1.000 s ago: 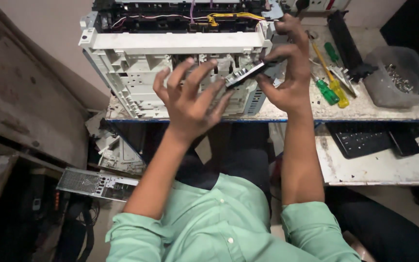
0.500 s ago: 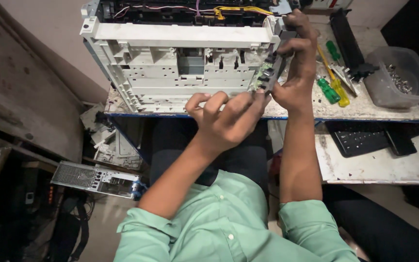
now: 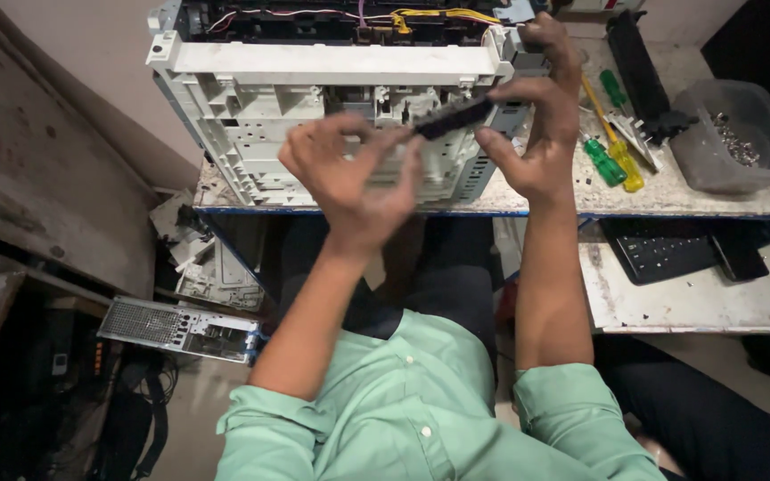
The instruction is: The person uses a screwdriver to remove and reinstall screws on a white appliance chassis, repeatedly adjusting internal components and wires. They work at a cluttered workbench with tools and parts visible nearby.
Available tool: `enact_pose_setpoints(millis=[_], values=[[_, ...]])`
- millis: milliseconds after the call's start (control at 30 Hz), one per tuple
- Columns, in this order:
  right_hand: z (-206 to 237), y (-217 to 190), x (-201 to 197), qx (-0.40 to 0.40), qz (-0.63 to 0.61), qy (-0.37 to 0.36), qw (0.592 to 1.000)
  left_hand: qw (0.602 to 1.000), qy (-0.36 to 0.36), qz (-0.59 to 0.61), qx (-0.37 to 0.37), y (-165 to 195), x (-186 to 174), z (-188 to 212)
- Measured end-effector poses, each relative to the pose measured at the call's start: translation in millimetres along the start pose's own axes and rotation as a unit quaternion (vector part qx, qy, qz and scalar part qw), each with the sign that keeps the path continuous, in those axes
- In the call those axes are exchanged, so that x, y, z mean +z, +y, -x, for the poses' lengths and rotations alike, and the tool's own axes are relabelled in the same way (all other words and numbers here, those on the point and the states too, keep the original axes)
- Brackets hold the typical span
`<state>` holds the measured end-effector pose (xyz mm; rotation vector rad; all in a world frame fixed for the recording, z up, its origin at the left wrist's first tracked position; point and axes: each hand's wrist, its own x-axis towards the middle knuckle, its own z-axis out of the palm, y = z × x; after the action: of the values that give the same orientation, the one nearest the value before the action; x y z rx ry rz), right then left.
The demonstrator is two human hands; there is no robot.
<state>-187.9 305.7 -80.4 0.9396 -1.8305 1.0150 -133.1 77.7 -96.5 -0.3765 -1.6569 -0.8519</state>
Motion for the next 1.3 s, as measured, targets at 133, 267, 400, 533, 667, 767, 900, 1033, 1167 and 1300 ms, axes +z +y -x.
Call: enact_pose_setpoints(millis=[133, 267, 400, 533, 667, 767, 900, 1033, 1167, 1300], values=[[-2.4, -4.9, -0.2, -0.005, 0.025, 0.001, 1.0, 0.999, -0.026, -0.025, -0.037, -11.9, -0.8, -4.7], [-5.0, -5.9, 5.8, -0.021, 0.03, 0.015, 0.999, 0.998, -0.032, -0.035, -0.04, -12.6, -3.3, -9.8], [-3.9, -8.0, 8.8, -0.022, 0.029, 0.017, 0.999, 0.998, -0.028, -0.044, -0.044, -8.3, -8.6, -14.9], [-3.2, -10.1, 11.8, -0.02, 0.038, 0.024, 0.999, 0.996, -0.039, -0.061, -0.05, -6.2, -13.2, -22.9], [-3.5, -9.9, 21.3, -0.002, -0.006, 0.049, 0.999, 0.995, -0.051, -0.066, -0.059, -4.9, -18.4, -25.9], [-4.6, -8.9, 26.8, 0.009, -0.042, 0.06, 0.997, 0.994, -0.059, -0.071, -0.066, -7.4, -19.9, -25.5], [-7.6, -10.0, 29.4, 0.015, -0.041, 0.069, 0.997, 0.988, -0.074, -0.102, -0.091, -16.4, -16.9, -27.5], [-12.4, -13.0, 30.3, -0.001, -0.027, 0.07, 0.997, 0.989, -0.062, -0.123, -0.057, -16.4, -21.2, -29.3], [-13.5, -16.3, 28.4, 0.002, -0.024, 0.071, 0.997, 0.973, -0.103, -0.197, 0.06, -15.3, -33.6, -46.7], [-10.8, -17.7, 22.6, 0.021, 0.004, 0.055, 0.998, 0.948, -0.209, -0.199, 0.133, -20.6, -40.5, -73.7]])
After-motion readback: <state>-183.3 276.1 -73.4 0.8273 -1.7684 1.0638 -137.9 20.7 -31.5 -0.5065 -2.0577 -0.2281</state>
